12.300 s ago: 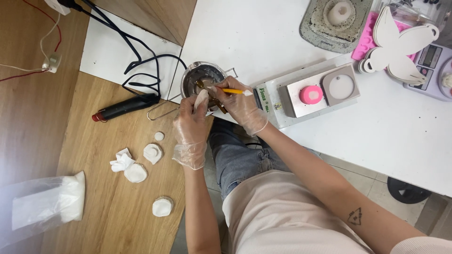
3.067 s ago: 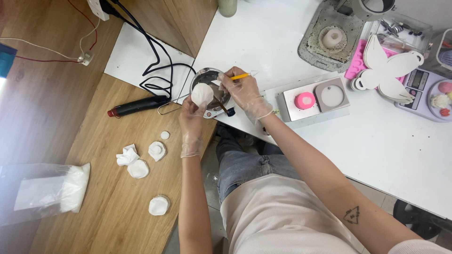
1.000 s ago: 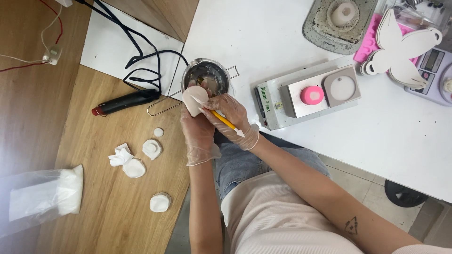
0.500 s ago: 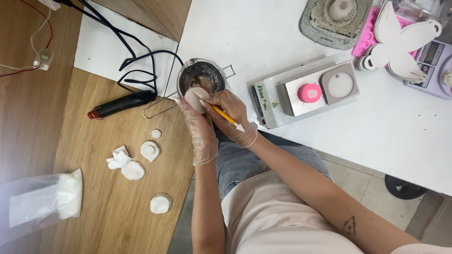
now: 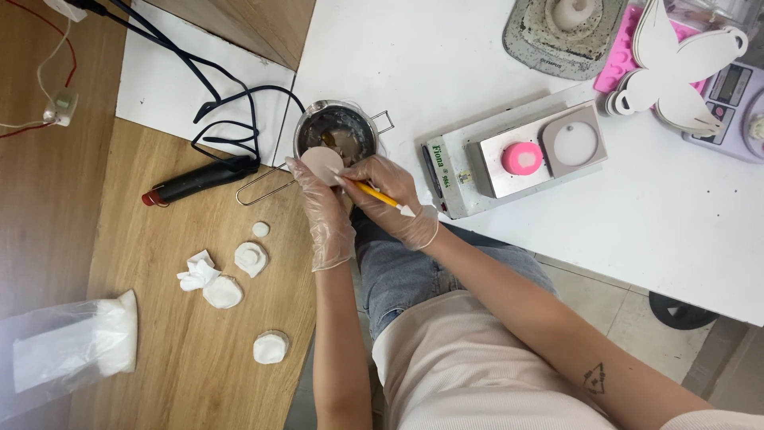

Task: Shaping and detailing wax figures using a sculpting tool in a workshop setting.

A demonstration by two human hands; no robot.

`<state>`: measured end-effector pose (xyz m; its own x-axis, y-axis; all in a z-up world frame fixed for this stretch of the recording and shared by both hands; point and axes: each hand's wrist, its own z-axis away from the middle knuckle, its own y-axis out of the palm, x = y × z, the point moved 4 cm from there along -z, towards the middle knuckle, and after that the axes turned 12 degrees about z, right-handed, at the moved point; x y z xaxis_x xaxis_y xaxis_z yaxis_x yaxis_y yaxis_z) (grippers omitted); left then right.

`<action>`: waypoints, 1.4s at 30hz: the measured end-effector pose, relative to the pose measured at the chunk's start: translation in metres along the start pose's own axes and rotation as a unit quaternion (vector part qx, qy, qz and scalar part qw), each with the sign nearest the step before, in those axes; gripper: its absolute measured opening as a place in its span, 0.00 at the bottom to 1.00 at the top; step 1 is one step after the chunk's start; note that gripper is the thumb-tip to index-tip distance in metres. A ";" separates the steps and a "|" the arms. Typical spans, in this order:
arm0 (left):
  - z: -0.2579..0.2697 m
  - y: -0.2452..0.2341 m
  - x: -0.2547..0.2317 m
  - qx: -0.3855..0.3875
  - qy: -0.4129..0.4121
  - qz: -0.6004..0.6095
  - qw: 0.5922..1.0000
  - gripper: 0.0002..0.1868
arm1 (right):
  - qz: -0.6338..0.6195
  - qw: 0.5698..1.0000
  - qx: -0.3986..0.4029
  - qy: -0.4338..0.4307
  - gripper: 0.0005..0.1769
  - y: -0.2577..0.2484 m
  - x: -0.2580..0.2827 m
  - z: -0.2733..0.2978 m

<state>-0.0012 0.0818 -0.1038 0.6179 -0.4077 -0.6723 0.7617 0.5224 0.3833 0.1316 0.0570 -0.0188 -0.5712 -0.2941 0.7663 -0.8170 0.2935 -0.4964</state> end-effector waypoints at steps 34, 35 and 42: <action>0.014 0.016 -0.042 0.026 0.102 -0.363 0.926 0.41 | -0.086 0.959 0.104 0.247 0.09 0.007 -0.049 -0.027; 0.014 0.017 -0.045 0.028 0.103 -0.363 0.926 0.41 | -0.085 0.960 0.102 0.247 0.09 0.006 -0.050 -0.029; 0.021 0.023 -0.053 0.044 0.084 -0.259 0.961 0.40 | -0.065 0.960 0.176 0.208 0.12 -0.006 -0.036 -0.043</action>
<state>-0.0123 0.0992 -0.0465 0.1158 -0.4659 -0.8772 0.9768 0.2134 0.0157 0.1602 0.1049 -0.0258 -0.4410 0.1029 0.8916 -0.8973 -0.0687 -0.4360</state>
